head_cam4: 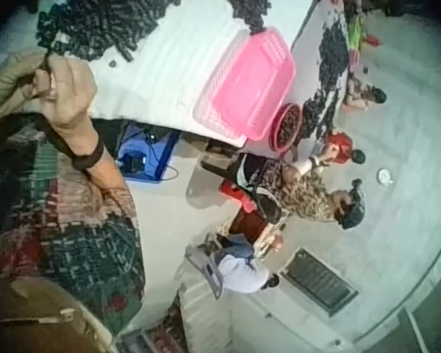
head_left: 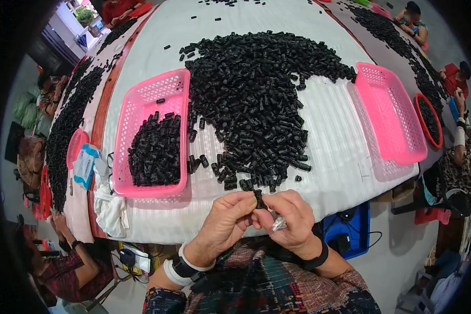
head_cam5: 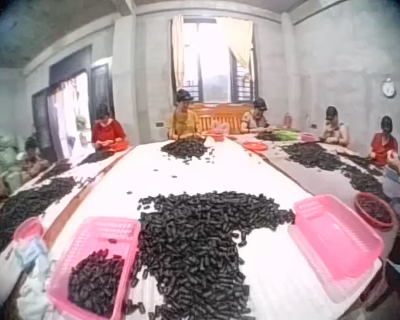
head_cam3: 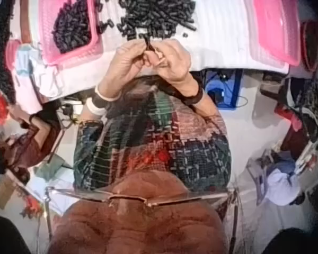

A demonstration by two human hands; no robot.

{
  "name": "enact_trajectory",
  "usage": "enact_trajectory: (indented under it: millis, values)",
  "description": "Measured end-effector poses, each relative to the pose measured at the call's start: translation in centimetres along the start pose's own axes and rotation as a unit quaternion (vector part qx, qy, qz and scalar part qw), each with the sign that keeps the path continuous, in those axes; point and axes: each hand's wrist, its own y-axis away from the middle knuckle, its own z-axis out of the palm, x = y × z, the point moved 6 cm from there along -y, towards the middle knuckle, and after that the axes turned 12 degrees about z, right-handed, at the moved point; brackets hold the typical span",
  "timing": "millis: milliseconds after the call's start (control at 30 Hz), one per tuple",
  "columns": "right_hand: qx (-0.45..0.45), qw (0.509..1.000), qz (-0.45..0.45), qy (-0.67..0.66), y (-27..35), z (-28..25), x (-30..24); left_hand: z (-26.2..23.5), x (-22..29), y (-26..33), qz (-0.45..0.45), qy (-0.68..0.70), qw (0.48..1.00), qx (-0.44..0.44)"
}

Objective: Assembling and sorting small black plastic components by hand at a shared workstation.

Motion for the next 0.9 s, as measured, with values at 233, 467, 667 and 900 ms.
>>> enact_trajectory:
  millis: [233, 467, 667, 900]
  values:
    - [-0.004, 1.0, -0.029, 0.01, -0.1, 0.5, 0.3, -0.5, 0.3, -0.1, 0.0, -0.032, 0.999, 0.037]
    - [-0.017, 0.995, -0.08, 0.051, 0.1, 0.2, -0.5, -0.3, 0.4, 0.3, -0.016, -0.042, 0.998, 0.037]
    - [-0.029, 0.991, -0.112, 0.072, 0.3, 0.0, -1.1, 0.0, 0.3, 0.5, -0.006, -0.031, 0.999, 0.018]
    - [-0.009, 0.992, -0.108, 0.066, 0.5, -0.3, -1.2, 0.8, 0.6, 0.6, 0.002, -0.037, 0.999, 0.012]
